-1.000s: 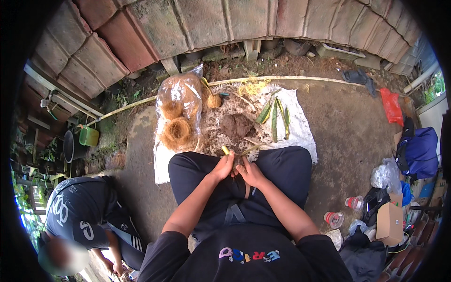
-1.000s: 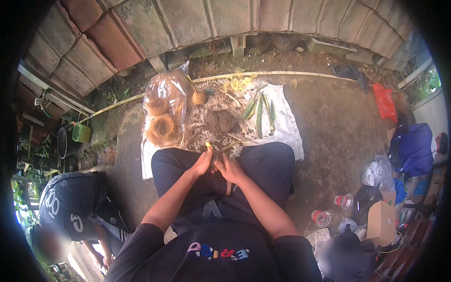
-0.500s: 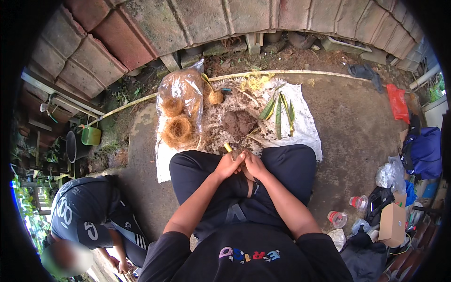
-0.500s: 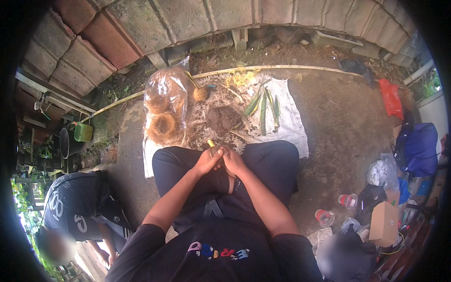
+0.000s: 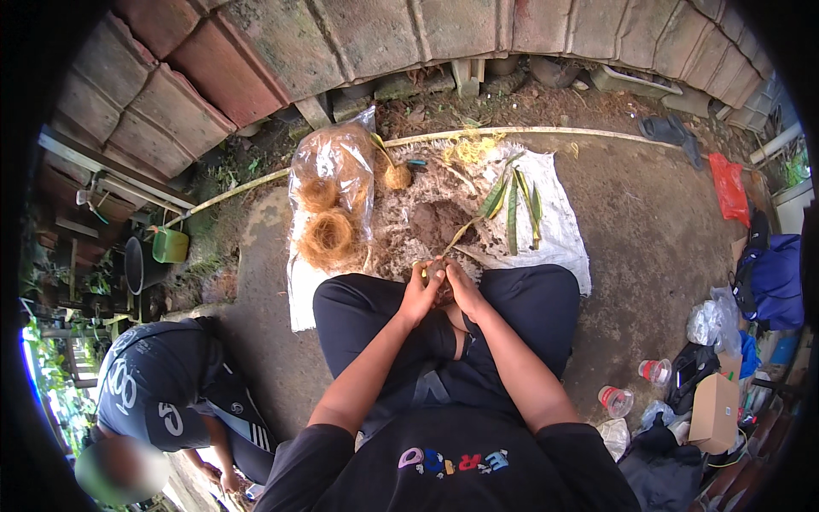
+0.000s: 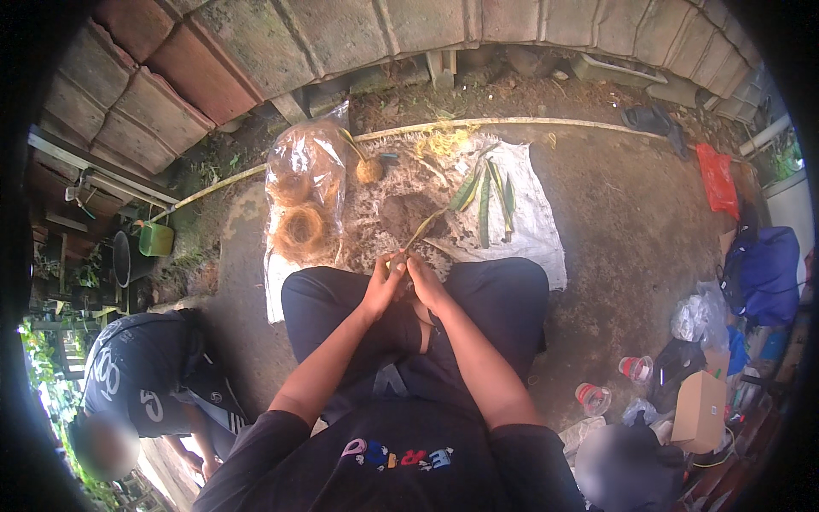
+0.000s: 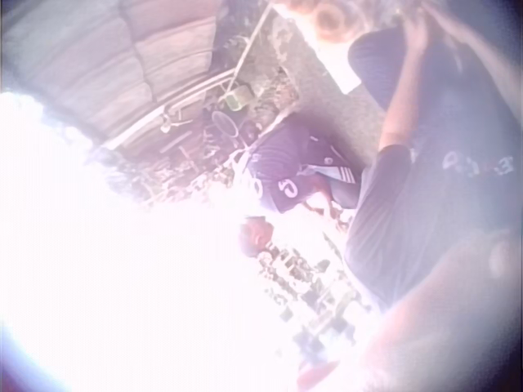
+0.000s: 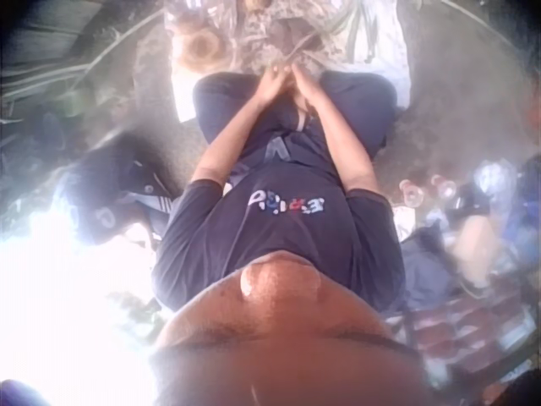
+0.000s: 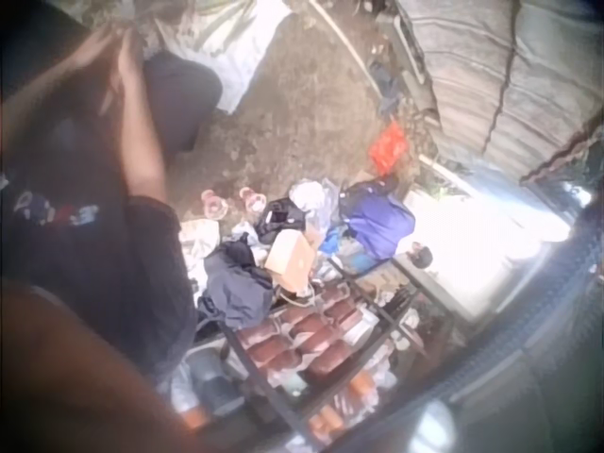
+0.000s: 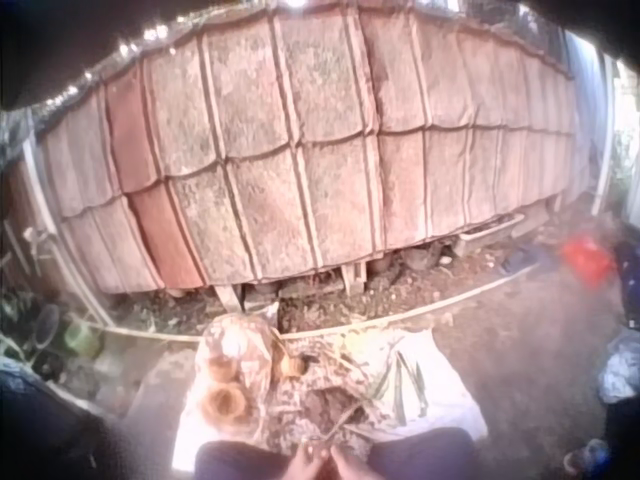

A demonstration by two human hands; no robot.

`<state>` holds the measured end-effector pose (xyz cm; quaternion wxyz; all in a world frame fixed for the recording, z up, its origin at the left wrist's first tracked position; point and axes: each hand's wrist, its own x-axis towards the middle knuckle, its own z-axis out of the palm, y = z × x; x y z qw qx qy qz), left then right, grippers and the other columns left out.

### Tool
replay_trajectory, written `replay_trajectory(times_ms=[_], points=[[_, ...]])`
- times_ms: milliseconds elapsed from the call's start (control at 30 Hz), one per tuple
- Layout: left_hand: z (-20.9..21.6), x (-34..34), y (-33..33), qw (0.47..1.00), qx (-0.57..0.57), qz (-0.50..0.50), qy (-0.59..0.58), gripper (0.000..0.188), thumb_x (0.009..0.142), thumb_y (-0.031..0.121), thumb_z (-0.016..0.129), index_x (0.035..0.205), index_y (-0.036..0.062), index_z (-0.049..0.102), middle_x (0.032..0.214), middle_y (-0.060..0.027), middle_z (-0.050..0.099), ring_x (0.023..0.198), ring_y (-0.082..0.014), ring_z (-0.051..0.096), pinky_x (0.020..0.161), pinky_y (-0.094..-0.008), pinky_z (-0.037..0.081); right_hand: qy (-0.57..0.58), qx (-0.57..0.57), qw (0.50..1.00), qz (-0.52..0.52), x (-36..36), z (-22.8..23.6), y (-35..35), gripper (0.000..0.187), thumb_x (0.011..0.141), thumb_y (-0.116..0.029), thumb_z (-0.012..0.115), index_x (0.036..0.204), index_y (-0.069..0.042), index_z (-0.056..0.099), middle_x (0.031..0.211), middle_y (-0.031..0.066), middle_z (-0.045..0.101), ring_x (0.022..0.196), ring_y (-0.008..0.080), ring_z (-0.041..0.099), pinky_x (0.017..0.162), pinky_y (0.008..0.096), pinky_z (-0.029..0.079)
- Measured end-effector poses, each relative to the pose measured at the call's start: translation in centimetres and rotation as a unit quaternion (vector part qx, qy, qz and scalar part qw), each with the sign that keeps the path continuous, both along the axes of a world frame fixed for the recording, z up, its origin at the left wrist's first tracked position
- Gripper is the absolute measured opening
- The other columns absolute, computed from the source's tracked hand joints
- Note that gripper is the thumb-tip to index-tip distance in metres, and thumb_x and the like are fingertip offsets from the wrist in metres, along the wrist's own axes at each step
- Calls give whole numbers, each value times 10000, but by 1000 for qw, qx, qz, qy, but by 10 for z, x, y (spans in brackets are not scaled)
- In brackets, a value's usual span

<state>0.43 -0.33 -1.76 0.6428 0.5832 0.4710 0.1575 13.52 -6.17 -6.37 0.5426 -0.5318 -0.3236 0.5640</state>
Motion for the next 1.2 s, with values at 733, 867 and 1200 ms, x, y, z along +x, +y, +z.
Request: replay_trajectory(times_ms=[733,867,1200], points=[[24,-8,-5,982,115,-109,99,641,977,457,432,1386,-34,380,1141,-309,623,1073,-407,627,904,-432,483,55,-71,994,54,2,29,-23,527,1046,-425,365,1472,-119,313,1386,119,474,1245,221,483,1028,345,389],[48,-7,-5,984,85,-117,104,655,983,432,400,1418,-55,357,1218,-339,580,1177,-452,558,976,-469,437,17,-53,998,37,-3,14,-27,510,1047,-420,358,1447,-106,325,1384,132,472,1270,233,468,1048,362,367],[13,-12,-4,993,-66,-80,-63,528,1033,442,384,1411,76,419,1071,-138,628,857,-188,622,746,-307,506,-47,-4,999,3,-9,49,-25,554,1019,-451,438,1409,-64,362,1310,168,520,1188,261,535,963,391,433]])
